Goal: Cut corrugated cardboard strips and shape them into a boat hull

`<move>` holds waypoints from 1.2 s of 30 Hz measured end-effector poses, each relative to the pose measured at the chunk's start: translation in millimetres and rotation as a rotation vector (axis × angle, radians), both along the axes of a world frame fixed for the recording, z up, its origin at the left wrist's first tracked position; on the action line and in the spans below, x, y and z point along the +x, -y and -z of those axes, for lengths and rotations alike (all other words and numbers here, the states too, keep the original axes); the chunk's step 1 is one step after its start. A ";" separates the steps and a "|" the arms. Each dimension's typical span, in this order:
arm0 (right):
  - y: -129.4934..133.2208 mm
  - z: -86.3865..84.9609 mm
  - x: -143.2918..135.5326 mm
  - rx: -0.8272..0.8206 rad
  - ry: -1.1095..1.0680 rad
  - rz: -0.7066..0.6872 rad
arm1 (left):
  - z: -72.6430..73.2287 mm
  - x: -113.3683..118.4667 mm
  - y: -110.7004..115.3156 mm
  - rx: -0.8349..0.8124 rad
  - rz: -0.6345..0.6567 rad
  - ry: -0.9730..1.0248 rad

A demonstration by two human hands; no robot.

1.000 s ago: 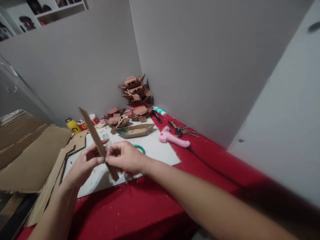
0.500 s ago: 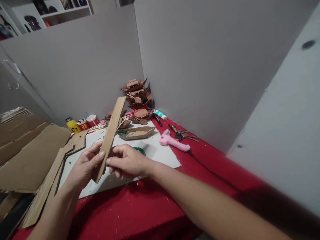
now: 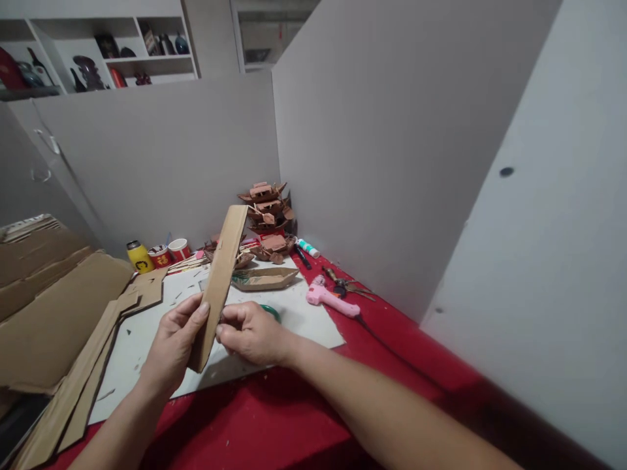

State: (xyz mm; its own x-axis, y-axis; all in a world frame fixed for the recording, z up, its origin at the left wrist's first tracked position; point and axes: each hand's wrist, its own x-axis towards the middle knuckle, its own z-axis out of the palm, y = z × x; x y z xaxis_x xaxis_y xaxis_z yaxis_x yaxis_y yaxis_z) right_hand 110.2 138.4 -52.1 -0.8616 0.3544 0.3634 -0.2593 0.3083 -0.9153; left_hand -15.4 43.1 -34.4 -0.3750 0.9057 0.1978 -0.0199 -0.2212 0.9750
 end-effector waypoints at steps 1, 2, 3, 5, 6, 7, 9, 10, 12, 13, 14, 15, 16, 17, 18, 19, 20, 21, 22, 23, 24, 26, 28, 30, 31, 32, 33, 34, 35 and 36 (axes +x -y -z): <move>0.8 -0.1 -0.5 0.016 -0.012 0.022 | 0.7 0.8 -0.4 -0.001 0.002 0.009; 1.7 -0.6 -1.1 0.022 -0.019 0.040 | 1.5 1.5 -1.1 -0.006 0.004 0.022; 2.9 -1.2 -1.7 0.015 -0.023 0.054 | 2.6 2.2 -1.8 -0.013 0.000 0.040; 5.5 -2.6 -3.2 -0.026 -0.030 0.071 | 5.5 3.8 -3.7 -0.031 -0.011 0.093; 6.9 -3.3 -3.9 -0.056 -0.034 0.068 | 7.5 4.8 -4.9 -0.044 -0.008 0.130; 8.0 -3.9 -4.6 -0.089 -0.037 0.060 | 9.7 6.0 -6.1 -0.060 0.001 0.170; 9.4 -4.4 -5.7 -0.150 -0.034 0.046 | 14.9 9.0 -8.7 -0.098 0.029 0.256; 9.6 -4.4 -6.1 -0.175 -0.028 0.046 | 17.7 10.5 -10.0 -0.114 0.043 0.299; 9.2 -4.2 -6.5 -0.222 -0.005 0.054 | 22.9 13.5 -11.9 -0.141 0.054 0.369; 8.8 -4.1 -6.5 -0.243 0.010 0.054 | 25.0 14.8 -12.4 -0.153 0.052 0.397; 8.3 -4.1 -6.3 -0.261 0.028 0.044 | 26.5 15.8 -12.6 -0.166 0.048 0.419; 8.0 -4.3 -6.1 -0.280 0.047 0.030 | 27.6 16.5 -12.6 -0.181 0.043 0.433; 8.0 -4.7 -5.7 -0.293 0.064 0.016 | 28.0 17.0 -12.5 -0.197 0.037 0.441; 8.2 -5.4 -5.3 -0.300 0.077 0.007 | 28.0 17.3 -12.3 -0.212 0.032 0.449; 8.8 -6.2 -4.9 -0.303 0.086 0.002 | 27.7 17.5 -12.2 -0.223 0.029 0.455; 9.5 -7.1 -4.6 -0.304 0.093 0.005 | 27.1 17.6 -12.2 -0.227 0.028 0.455; 10.3 -8.0 -4.4 -0.301 0.102 0.016 | 26.6 17.5 -12.3 -0.223 0.027 0.448; 11.1 -8.8 -4.4 -0.290 0.114 0.036 | 26.1 17.3 -12.6 -0.216 0.031 0.432; 11.7 -9.4 -4.3 -0.274 0.132 0.063 | 25.8 17.0 -13.0 -0.205 0.037 0.404; 12.0 -9.7 -4.4 -0.256 0.152 0.089 | 25.7 16.4 -13.5 -0.193 0.041 0.365; 12.0 -9.9 -4.4 -0.235 0.173 0.108 | 25.9 15.6 -13.9 -0.183 0.038 0.319; 11.5 -9.5 -4.3 -0.187 0.198 0.112 | 27.2 13.8 -14.7 -0.170 0.017 0.239; 11.0 -8.9 -4.3 -0.150 0.180 0.089 | 29.6 12.4 -15.5 -0.162 -0.011 0.201; 11.0 -8.1 -5.1 -0.149 0.155 0.077 | 32.6 13.0 -16.1 -0.167 -0.017 0.205; 11.1 -7.8 -6.1 -0.171 0.155 0.075 | 34.1 14.3 -16.3 -0.170 -0.022 0.222; 11.2 -7.5 -7.3 -0.210 0.168 0.075 | 35.4 16.3 -16.4 -0.173 -0.038 0.251; 11.2 -7.2 -8.8 -0.259 0.188 0.077 | 36.5 18.9 -16.4 -0.174 -0.064 0.287; 10.9 -7.0 -10.2 -0.305 0.207 0.079 | 37.2 21.7 -16.2 -0.175 -0.097 0.324; 10.4 -6.9 -11.5 -0.341 0.223 0.081 | 37.7 24.6 -15.9 -0.176 -0.127 0.354; 9.6 -7.0 -12.4 -0.369 0.241 0.081 | 37.8 27.0 -15.4 -0.178 -0.149 0.368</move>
State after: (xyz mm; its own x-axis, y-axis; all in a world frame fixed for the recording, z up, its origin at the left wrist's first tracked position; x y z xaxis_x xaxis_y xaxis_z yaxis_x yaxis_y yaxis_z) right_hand 97.8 128.8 -45.1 -0.8705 0.4922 -0.0073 -0.0138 -0.0394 -0.9991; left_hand 11.5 58.5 -72.2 -0.5204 0.8443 -0.1280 -0.3542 -0.0770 0.9320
